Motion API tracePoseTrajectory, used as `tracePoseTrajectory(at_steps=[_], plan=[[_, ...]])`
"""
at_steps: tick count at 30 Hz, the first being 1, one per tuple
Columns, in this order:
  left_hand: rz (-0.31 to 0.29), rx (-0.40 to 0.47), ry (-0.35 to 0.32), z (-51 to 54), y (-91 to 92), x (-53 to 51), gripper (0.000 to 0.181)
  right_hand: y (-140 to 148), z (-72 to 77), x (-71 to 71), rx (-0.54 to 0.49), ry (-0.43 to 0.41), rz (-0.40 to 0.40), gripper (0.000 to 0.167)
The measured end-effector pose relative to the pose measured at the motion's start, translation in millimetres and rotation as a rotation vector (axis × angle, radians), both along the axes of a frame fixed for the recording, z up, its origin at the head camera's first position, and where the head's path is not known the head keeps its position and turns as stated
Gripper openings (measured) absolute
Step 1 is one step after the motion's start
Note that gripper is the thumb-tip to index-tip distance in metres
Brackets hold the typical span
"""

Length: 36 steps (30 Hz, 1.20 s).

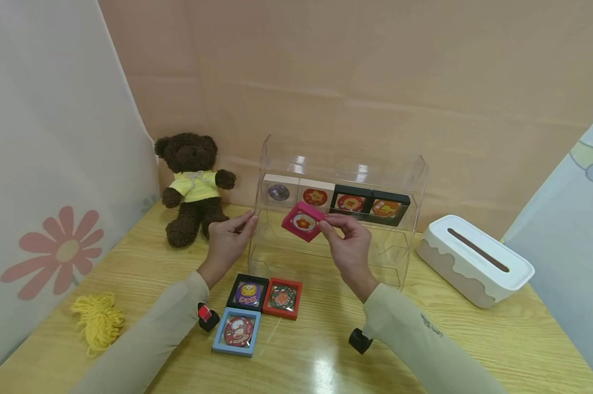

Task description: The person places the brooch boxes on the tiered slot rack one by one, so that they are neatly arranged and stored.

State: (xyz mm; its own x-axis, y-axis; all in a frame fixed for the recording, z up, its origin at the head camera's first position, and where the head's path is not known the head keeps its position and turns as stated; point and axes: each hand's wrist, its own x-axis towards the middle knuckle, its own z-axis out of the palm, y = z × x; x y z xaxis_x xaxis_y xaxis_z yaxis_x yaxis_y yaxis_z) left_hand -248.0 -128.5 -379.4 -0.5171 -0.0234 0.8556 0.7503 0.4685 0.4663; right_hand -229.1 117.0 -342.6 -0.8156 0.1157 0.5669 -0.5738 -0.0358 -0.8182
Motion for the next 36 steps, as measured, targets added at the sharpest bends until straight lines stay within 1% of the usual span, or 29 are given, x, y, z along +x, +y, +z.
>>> tracePoseTrajectory(at_steps=[4, 7, 11, 15, 20, 23, 27, 30, 36], plan=[[-0.005, 0.017, 0.003, 0.2, 0.7, 0.0, 0.020, -6, 0.0, -1.3, 0.013, -0.005, 0.015, 0.015], [-0.016, 0.021, 0.004, 0.2, 1.3, -0.1, 0.020, -10, -0.3, -0.4, 0.011, -0.037, 0.025, 0.014], [-0.014, 0.017, 0.007, -0.2, 0.8, -0.6, 0.019, -17, 7.5, 8.7, 0.042, -0.081, 0.029, 0.012], [0.003, 0.008, -0.006, 0.3, 1.2, -0.5, 0.019, -21, 14.4, 16.1, 0.089, -0.079, 0.024, 0.012], [0.019, 0.002, -0.015, 0.9, 2.0, 0.1, 0.018, -24, 15.0, 17.1, 0.102, -0.089, 0.019, 0.012], [0.015, -0.001, -0.012, 1.3, 2.2, 0.2, 0.018, -26, 14.4, 16.6, 0.104, -0.093, 0.020, 0.012], [0.004, -0.006, 0.012, 2.4, 2.6, 0.9, 0.018, -29, 14.2, 16.4, 0.122, -0.088, 0.018, 0.011], [-0.002, -0.001, 0.025, 2.6, 2.5, 1.1, 0.017, -31, 15.4, 17.0, 0.155, -0.087, 0.003, 0.011], [0.004, 0.009, 0.003, 1.7, 2.0, 0.5, 0.017, -34, 18.2, 18.7, 0.196, -0.110, 0.003, 0.010]])
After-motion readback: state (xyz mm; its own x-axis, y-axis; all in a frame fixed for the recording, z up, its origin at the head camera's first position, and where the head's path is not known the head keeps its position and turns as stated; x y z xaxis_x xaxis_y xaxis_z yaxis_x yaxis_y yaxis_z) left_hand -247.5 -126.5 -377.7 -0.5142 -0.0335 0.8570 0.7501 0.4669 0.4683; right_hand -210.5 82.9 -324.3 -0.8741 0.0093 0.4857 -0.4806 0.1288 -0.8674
